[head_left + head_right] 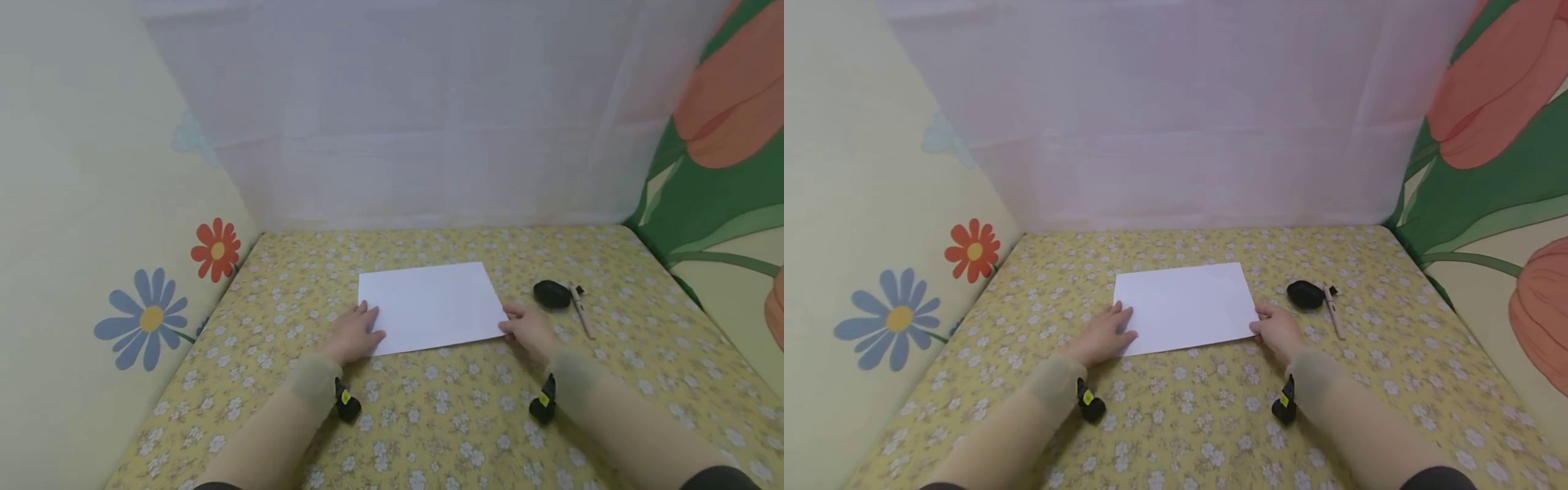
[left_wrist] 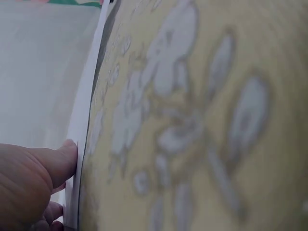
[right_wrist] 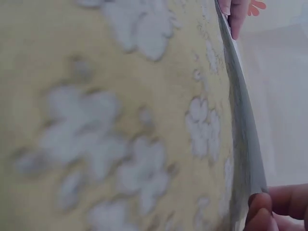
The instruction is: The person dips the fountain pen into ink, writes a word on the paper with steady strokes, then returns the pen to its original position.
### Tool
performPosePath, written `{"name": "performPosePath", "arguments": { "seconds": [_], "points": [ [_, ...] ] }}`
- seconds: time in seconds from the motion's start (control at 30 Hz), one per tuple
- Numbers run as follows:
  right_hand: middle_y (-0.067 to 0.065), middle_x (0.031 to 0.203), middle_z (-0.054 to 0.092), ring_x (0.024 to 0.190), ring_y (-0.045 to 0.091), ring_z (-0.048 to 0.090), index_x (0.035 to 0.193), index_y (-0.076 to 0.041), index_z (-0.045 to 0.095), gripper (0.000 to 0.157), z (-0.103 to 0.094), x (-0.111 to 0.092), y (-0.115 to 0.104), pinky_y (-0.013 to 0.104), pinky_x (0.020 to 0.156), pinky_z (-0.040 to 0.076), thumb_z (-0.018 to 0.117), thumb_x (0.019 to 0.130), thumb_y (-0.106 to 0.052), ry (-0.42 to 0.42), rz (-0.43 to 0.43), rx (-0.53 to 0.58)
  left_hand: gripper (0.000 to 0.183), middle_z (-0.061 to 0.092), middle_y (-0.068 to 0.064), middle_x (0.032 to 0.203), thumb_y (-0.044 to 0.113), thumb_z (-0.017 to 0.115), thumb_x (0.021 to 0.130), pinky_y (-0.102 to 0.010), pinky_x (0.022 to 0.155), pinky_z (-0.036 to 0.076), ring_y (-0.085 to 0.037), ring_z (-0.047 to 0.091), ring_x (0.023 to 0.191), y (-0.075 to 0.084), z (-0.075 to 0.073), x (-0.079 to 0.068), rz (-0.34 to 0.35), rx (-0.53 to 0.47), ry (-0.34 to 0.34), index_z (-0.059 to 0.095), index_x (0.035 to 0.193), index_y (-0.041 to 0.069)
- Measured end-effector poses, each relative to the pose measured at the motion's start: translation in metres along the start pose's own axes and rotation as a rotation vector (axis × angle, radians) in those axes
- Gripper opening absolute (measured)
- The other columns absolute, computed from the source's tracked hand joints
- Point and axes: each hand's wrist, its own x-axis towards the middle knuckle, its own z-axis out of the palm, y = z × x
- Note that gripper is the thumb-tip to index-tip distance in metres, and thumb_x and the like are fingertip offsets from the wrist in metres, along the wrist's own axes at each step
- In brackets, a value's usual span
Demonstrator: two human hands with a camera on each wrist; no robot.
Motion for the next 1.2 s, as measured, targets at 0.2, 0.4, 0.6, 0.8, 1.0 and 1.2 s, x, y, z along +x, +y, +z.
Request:
{"name": "performPosePath", "arguments": {
  "seconds": [0.2, 0.4, 0.6, 0.8, 1.0, 1.2],
  "points": [
    [0.033, 0.136, 0.045, 0.076, 0.016, 0.060, 0.141, 0.011, 0.037, 0.054, -0.013, -0.014, 0.007, 0.028, 0.069, 0.053, 0.057, 0.093, -0.003, -0.009, 0.006, -0.058, 0.061, 0.019, -0.016, 0.158, 0.036, 0.055, 0.097, -0.051, 0.116, 0.014, -0.035, 0.015, 0.145, 0.009, 0.003, -0.003, 0.065, -0.002, -0.029, 0.037, 0.148, 0.009],
    [0.034, 0.135, 0.044, 0.073, 0.016, 0.059, 0.141, 0.013, 0.035, 0.055, -0.019, -0.025, 0.014, 0.030, 0.067, 0.053, 0.057, 0.092, 0.000, -0.034, 0.014, -0.026, 0.061, 0.018, -0.014, 0.158, 0.036, 0.055, 0.097, -0.051, 0.116, 0.013, -0.034, 0.014, 0.145, 0.015, 0.005, -0.006, 0.096, -0.001, -0.046, 0.036, 0.149, 0.011],
    [0.033, 0.135, 0.043, 0.073, 0.017, 0.060, 0.141, 0.012, 0.036, 0.054, -0.022, -0.035, 0.019, 0.031, 0.065, 0.054, 0.057, 0.093, -0.001, -0.049, 0.032, -0.021, 0.061, 0.020, -0.014, 0.158, 0.039, 0.055, 0.097, -0.051, 0.116, 0.013, -0.035, 0.015, 0.145, 0.018, 0.008, -0.009, 0.112, 0.041, -0.048, 0.037, 0.149, 0.011],
    [0.034, 0.139, 0.040, 0.074, 0.018, 0.060, 0.141, 0.012, 0.036, 0.054, -0.026, -0.039, 0.019, 0.032, 0.064, 0.053, 0.058, 0.094, -0.004, -0.060, 0.031, -0.052, 0.061, 0.019, -0.012, 0.158, 0.038, 0.055, 0.097, -0.050, 0.116, 0.012, -0.033, 0.015, 0.145, 0.020, 0.010, -0.011, 0.123, 0.041, -0.061, 0.037, 0.149, 0.012],
    [0.033, 0.134, 0.045, 0.074, 0.017, 0.060, 0.140, 0.013, 0.037, 0.053, -0.030, -0.040, 0.024, 0.031, 0.065, 0.054, 0.057, 0.094, -0.003, -0.050, 0.042, -0.086, 0.060, 0.018, -0.012, 0.158, 0.038, 0.054, 0.098, -0.051, 0.116, 0.010, -0.033, 0.012, 0.146, 0.024, 0.011, -0.011, 0.139, 0.023, -0.077, 0.036, 0.150, 0.013],
    [0.031, 0.132, 0.048, 0.075, 0.018, 0.060, 0.140, 0.012, 0.039, 0.052, -0.031, -0.040, 0.026, 0.031, 0.067, 0.054, 0.058, 0.094, -0.005, -0.050, 0.053, -0.105, 0.059, 0.017, -0.012, 0.159, 0.036, 0.053, 0.099, -0.051, 0.116, 0.011, -0.034, 0.012, 0.146, 0.026, 0.011, -0.010, 0.157, 0.025, -0.087, 0.035, 0.150, 0.013]
  ]
}}
